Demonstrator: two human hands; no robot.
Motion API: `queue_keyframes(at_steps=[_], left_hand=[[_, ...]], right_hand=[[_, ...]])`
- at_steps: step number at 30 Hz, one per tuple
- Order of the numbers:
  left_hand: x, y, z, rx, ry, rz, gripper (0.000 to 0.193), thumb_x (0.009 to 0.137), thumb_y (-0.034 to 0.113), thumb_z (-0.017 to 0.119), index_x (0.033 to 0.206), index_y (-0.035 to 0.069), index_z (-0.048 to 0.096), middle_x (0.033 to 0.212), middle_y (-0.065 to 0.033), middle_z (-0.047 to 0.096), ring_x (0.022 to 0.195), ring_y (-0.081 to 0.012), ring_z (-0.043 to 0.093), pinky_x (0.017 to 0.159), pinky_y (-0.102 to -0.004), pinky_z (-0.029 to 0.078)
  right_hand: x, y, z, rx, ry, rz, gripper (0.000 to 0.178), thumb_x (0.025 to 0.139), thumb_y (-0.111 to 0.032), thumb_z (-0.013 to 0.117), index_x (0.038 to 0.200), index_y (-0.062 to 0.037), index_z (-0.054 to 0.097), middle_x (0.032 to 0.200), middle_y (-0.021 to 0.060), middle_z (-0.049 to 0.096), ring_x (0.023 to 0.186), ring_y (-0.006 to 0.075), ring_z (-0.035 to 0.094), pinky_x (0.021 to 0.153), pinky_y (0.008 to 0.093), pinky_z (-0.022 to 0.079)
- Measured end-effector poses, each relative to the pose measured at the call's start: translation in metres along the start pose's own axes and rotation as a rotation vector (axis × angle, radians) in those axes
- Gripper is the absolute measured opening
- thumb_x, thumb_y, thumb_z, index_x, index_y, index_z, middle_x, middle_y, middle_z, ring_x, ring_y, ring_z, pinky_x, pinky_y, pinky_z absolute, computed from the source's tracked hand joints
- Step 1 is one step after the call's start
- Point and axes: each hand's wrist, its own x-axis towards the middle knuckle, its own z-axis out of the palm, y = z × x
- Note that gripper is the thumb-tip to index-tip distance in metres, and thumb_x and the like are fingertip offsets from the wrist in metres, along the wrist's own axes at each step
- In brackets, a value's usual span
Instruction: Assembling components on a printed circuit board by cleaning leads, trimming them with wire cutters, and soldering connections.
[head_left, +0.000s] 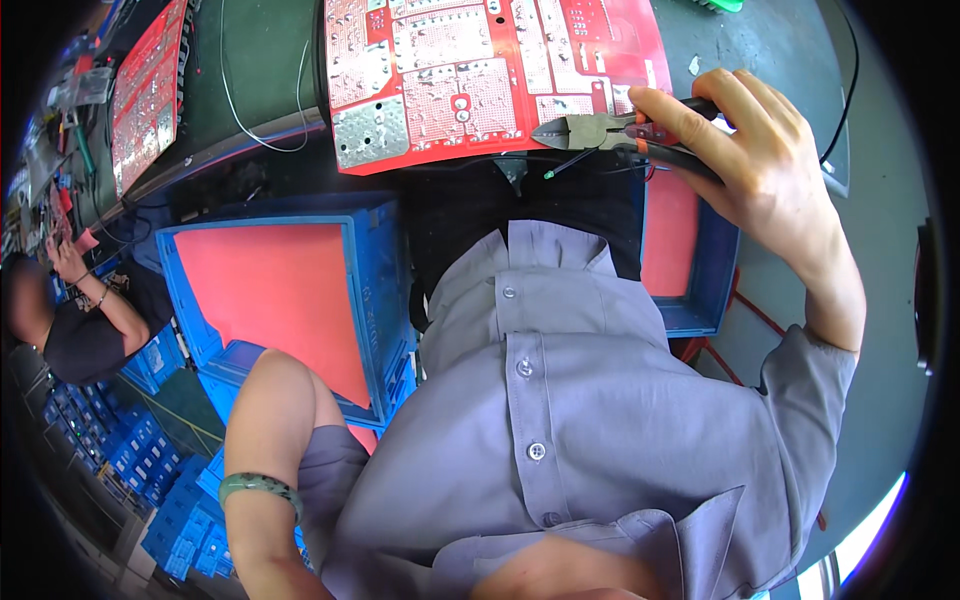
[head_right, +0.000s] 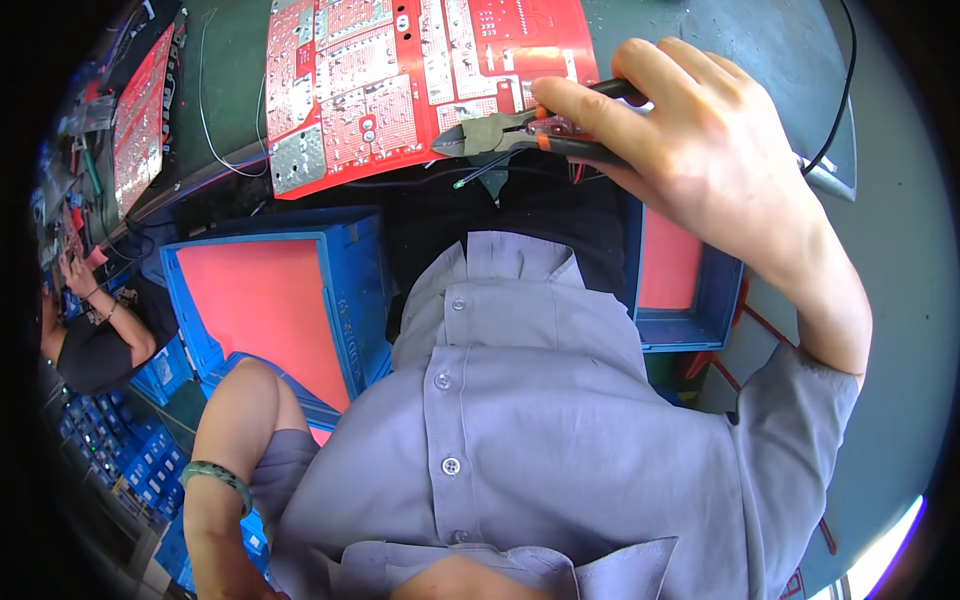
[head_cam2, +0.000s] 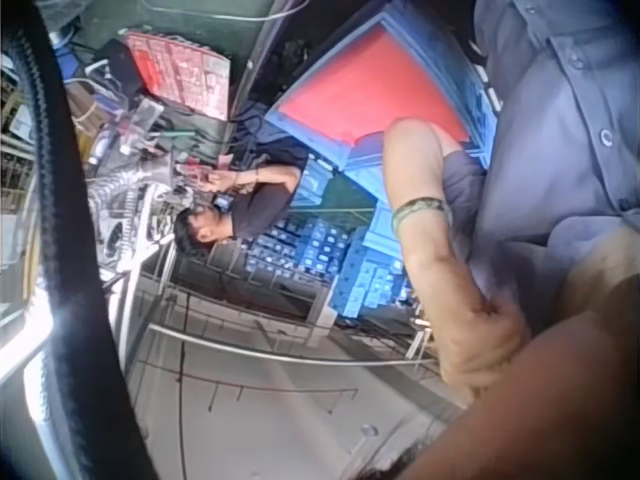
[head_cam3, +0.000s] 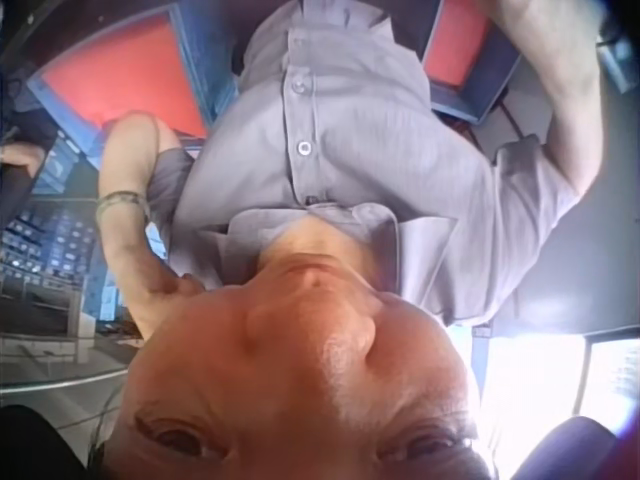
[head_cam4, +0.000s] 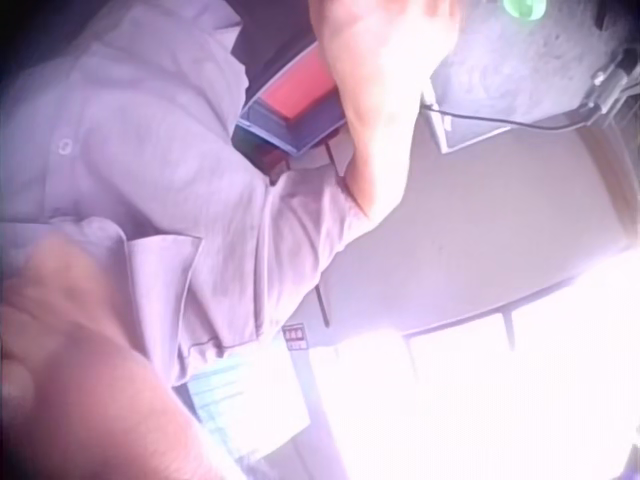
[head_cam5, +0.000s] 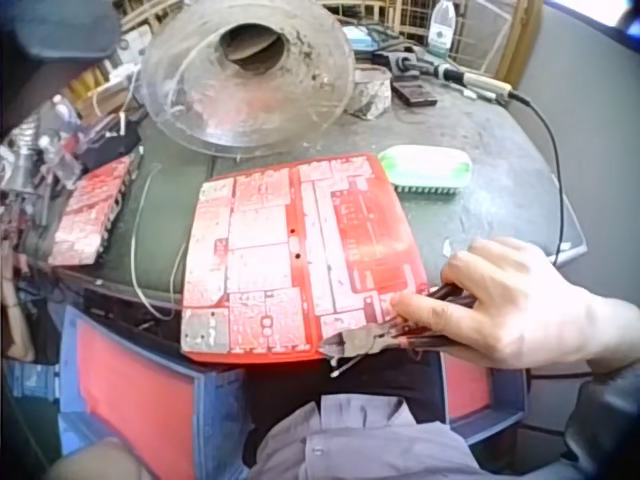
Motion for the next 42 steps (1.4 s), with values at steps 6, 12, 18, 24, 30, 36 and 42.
queue_keyframes(at_steps=[6,12,18,24,30,36,42], left_hand=[[0.001,-0.001,0.001,-0.046,-0.017,-0.014,0.015,0.074,0.002,0.046,0.061,0.005,0.054,0.049,0.0012,0.043,0.042,-0.0106,0.044,0.038,-0.0234,0.032],[0.004,-0.003,0.005,-0.088,-0.043,-0.034,0.018,0.077,0.007,0.044,0.061,0.006,0.053,0.049,0.0004,0.043,0.042,-0.0115,0.044,0.037,-0.0246,0.032],[0.008,0.0,0.004,-0.142,-0.065,-0.061,0.022,0.081,0.011,0.041,0.062,0.007,0.052,0.05,-0.0004,0.044,0.043,-0.0124,0.045,0.037,-0.0257,0.032],[0.006,0.004,0.0,-0.191,-0.073,-0.085,0.026,0.084,0.016,0.039,0.062,0.008,0.05,0.051,-0.0012,0.044,0.043,-0.0133,0.045,0.036,-0.0269,0.032],[0.011,0.017,-0.001,-0.233,-0.073,-0.112,0.03,0.087,0.02,0.037,0.063,0.009,0.049,0.051,-0.0019,0.044,0.043,-0.0142,0.045,0.036,-0.028,0.032],[0.007,0.02,-0.005,-0.295,-0.081,-0.138,0.034,0.091,0.024,0.034,0.063,0.01,0.048,0.052,-0.0027,0.045,0.043,-0.0151,0.046,0.036,-0.0292,0.032],[0.005,0.002,-0.001,-0.347,-0.092,-0.161,0.038,0.094,0.029,0.032,0.063,0.011,0.046,0.053,-0.0035,0.045,0.044,-0.0161,0.046,0.035,-0.0303,0.033]], right_hand=[[0.003,-0.004,-0.007,0.003,-0.018,-0.035,0.055,0.058,-0.012,0.072,0.112,-0.0108,0.062,0.086,0.0076,0.053,0.073,0.0217,0.054,0.063,0.0335,0.045],[0.012,-0.013,-0.017,0.052,0.015,0.001,0.056,0.058,-0.021,0.073,0.112,-0.0105,0.061,0.095,0.0098,0.052,0.085,0.0256,0.053,0.078,0.0385,0.043],[0.017,-0.018,-0.006,0.098,0.057,0.038,0.055,0.061,-0.021,0.073,0.113,-0.0109,0.06,0.092,0.0092,0.051,0.085,0.0249,0.052,0.077,0.0381,0.043],[0.018,-0.017,0.002,0.094,0.04,0.027,0.053,0.061,-0.02,0.074,0.112,-0.0115,0.061,0.08,0.0058,0.049,0.072,0.021,0.052,0.064,0.0331,0.045],[0.021,-0.01,-0.002,0.113,0.013,-0.001,0.054,0.062,-0.023,0.073,0.113,-0.0114,0.061,0.084,0.0066,0.051,0.073,0.0221,0.053,0.065,0.0345,0.045],[0.018,-0.012,-0.009,0.04,-0.018,0.022,0.055,0.062,-0.027,0.071,0.115,-0.0131,0.061,0.095,0.0097,0.051,0.083,0.026,0.052,0.074,0.0371,0.044],[0.021,-0.014,-0.008,0.038,-0.024,-0.006,0.055,0.06,-0.02,0.074,0.114,-0.0127,0.061,0.086,0.0069,0.051,0.074,0.0222,0.052,0.066,0.034,0.044]])
